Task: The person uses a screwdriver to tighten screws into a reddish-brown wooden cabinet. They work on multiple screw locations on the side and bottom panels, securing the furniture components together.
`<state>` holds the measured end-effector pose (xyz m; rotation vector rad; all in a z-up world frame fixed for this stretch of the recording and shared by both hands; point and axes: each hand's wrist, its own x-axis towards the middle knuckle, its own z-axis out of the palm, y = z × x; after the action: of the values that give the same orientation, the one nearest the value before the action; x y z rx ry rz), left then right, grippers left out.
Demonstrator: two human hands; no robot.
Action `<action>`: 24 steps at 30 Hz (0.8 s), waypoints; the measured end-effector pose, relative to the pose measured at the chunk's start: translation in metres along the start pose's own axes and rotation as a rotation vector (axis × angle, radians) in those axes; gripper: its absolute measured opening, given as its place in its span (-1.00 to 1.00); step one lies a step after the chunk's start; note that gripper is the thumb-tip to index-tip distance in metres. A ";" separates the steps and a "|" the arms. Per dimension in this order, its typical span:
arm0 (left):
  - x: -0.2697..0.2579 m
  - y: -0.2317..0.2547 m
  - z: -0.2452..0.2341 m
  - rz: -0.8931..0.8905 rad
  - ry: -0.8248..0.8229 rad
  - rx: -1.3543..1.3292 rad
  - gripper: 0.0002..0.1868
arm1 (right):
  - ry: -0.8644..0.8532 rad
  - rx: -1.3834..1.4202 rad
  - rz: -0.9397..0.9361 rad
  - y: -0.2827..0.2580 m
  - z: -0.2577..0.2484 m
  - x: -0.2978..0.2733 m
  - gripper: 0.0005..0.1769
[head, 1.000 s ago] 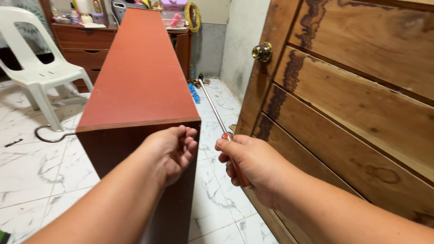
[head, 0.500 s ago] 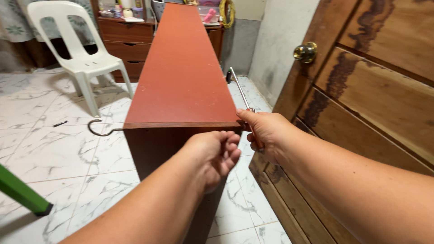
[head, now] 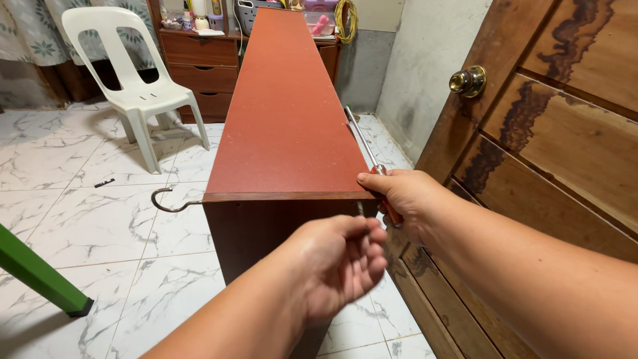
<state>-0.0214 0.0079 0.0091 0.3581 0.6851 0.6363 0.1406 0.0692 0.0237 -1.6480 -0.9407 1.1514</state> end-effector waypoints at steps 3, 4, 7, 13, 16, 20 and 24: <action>-0.015 0.001 -0.002 -0.029 -0.091 0.069 -0.74 | -0.003 0.060 0.013 -0.001 0.000 -0.004 -0.76; -0.019 0.004 -0.001 -0.015 -0.101 0.096 -0.74 | -0.007 0.058 0.011 -0.001 0.001 -0.005 -0.75; -0.028 0.023 0.000 0.063 -0.133 0.137 -0.73 | -0.026 0.029 -0.006 -0.004 0.000 -0.004 -0.72; -0.041 0.074 -0.010 0.193 -0.088 0.106 -0.79 | 0.029 -0.156 -0.025 -0.015 0.003 0.017 -0.66; -0.043 0.090 -0.017 0.198 -0.089 0.074 -0.80 | 0.053 -0.157 -0.007 -0.017 0.008 0.030 -0.64; -0.043 0.114 -0.029 0.194 -0.077 0.059 -0.80 | 0.128 -0.253 0.000 -0.027 0.015 0.047 -0.70; -0.039 0.144 -0.051 0.191 -0.110 0.019 -0.79 | 0.398 -0.677 -0.304 -0.048 0.032 0.061 -0.63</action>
<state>-0.1406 0.0962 0.0626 0.4764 0.5558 0.7854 0.1225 0.1477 0.0467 -2.0585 -1.3372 0.2752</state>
